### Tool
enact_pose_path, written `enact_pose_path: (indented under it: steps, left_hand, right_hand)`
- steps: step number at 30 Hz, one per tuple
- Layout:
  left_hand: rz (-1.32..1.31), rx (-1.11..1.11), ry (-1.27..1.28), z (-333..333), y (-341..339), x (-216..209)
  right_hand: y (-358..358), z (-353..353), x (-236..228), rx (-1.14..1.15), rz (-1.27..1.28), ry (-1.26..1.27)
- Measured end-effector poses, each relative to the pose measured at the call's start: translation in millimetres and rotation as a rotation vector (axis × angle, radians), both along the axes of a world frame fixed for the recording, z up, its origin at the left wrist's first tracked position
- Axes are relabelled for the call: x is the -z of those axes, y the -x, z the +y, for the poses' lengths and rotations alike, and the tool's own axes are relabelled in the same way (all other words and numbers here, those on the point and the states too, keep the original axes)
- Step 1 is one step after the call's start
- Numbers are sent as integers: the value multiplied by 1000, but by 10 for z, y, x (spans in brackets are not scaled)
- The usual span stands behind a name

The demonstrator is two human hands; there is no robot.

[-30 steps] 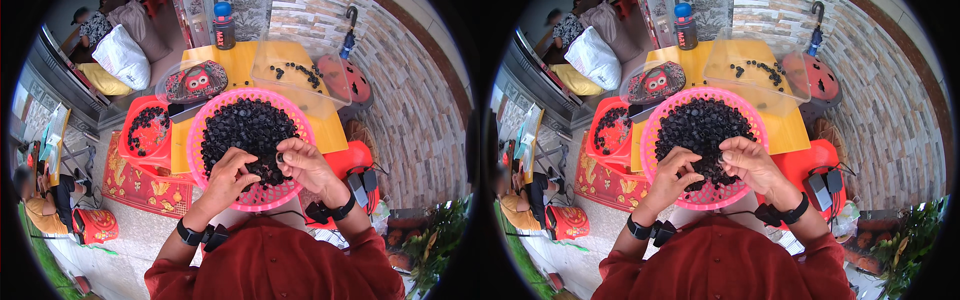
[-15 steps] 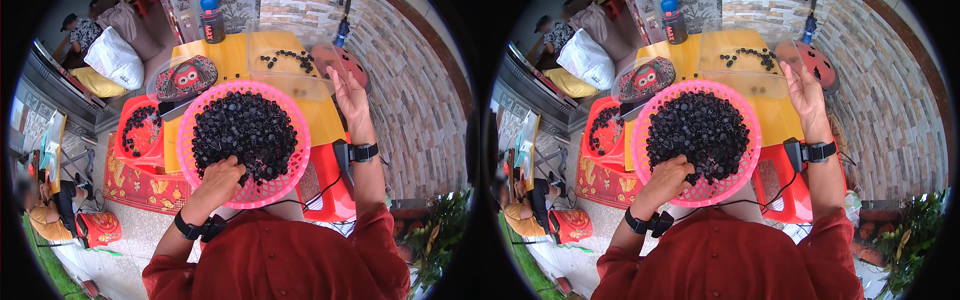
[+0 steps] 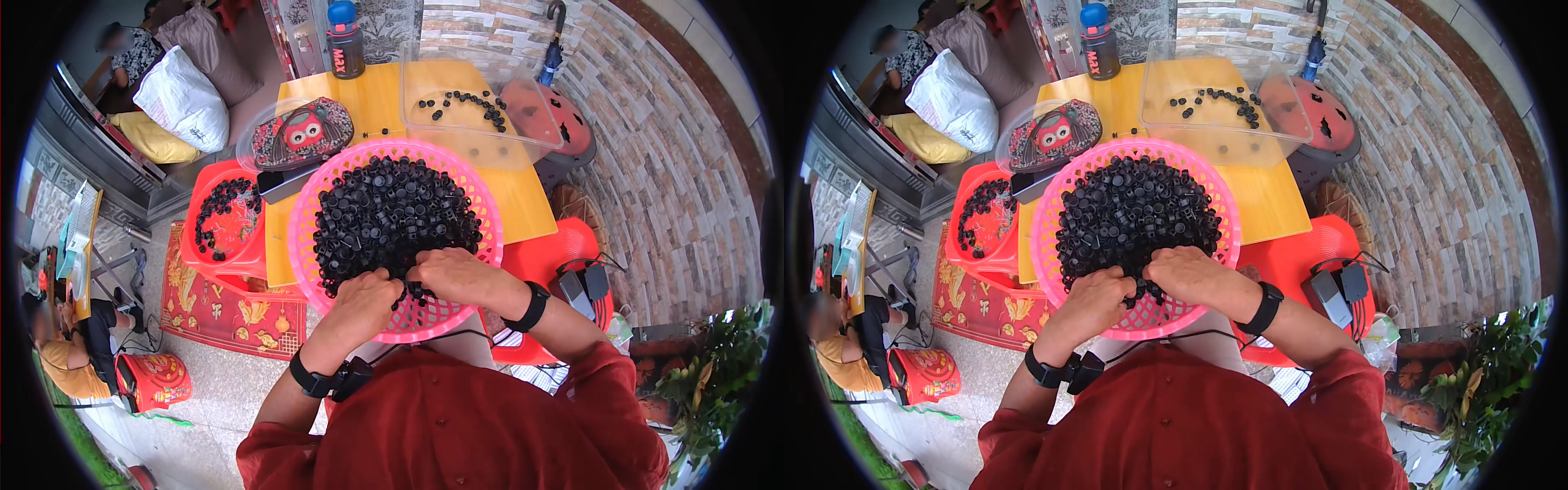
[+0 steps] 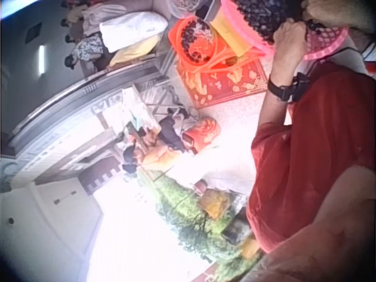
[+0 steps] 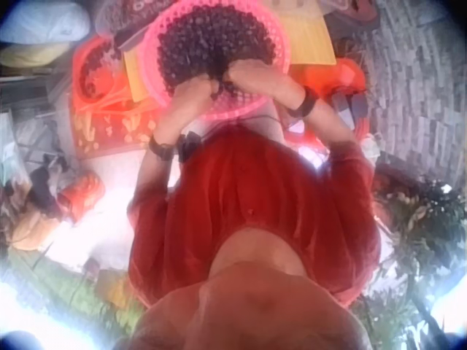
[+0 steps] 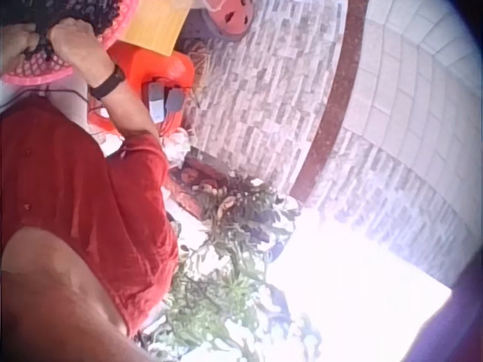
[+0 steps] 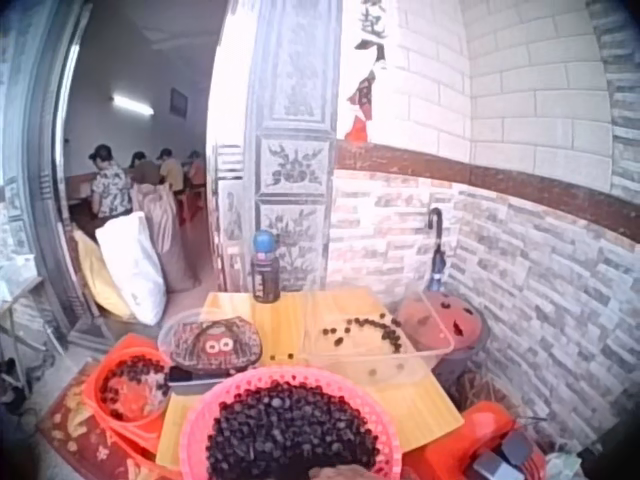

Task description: The person is manually assembling small black plastic components by hand in a pink bowl.

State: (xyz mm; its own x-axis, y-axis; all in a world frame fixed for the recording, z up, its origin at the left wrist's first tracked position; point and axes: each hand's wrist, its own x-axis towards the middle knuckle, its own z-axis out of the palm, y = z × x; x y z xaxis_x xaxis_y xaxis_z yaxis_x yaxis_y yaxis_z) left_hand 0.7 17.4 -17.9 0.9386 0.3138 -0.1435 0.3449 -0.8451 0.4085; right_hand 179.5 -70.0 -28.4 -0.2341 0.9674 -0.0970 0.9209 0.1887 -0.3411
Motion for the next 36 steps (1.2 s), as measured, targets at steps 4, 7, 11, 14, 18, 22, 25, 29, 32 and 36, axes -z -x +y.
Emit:
enact_pose_path:
  steps: [4,7,11,14,18,22,25,29,32,36]
  left_hand:
    - [-97,-33,-8,-7,43,76]
    - [-141,-72,2,-11,82,24]
    - [-260,-135,151,67,111,-22]
    - [-416,-277,357,98,117,-80]
    - [-618,-435,854,186,146,5]
    - [-657,-482,1347,146,110,-68]
    - [-693,-521,1494,104,104,-87]
    - [-669,-615,1435,37,16,-143]
    - [-711,-402,1047,-34,-40,-87]
    - [-619,-314,822,-70,-48,-99]
  right_hand:
    - [150,125,-38,19,-168,103]
    - [153,139,-16,-38,-220,87]
    - [85,115,-98,0,-181,84]
    - [-17,93,-134,132,43,-21]
    - [-4,30,-214,388,825,40]
    - [90,-47,-267,522,1156,118]
    - [148,-100,-317,567,1249,116]
    - [173,-144,-275,580,1328,87]
    - [200,-199,-211,525,1339,-32]
    - [205,-297,-230,460,1014,-157]
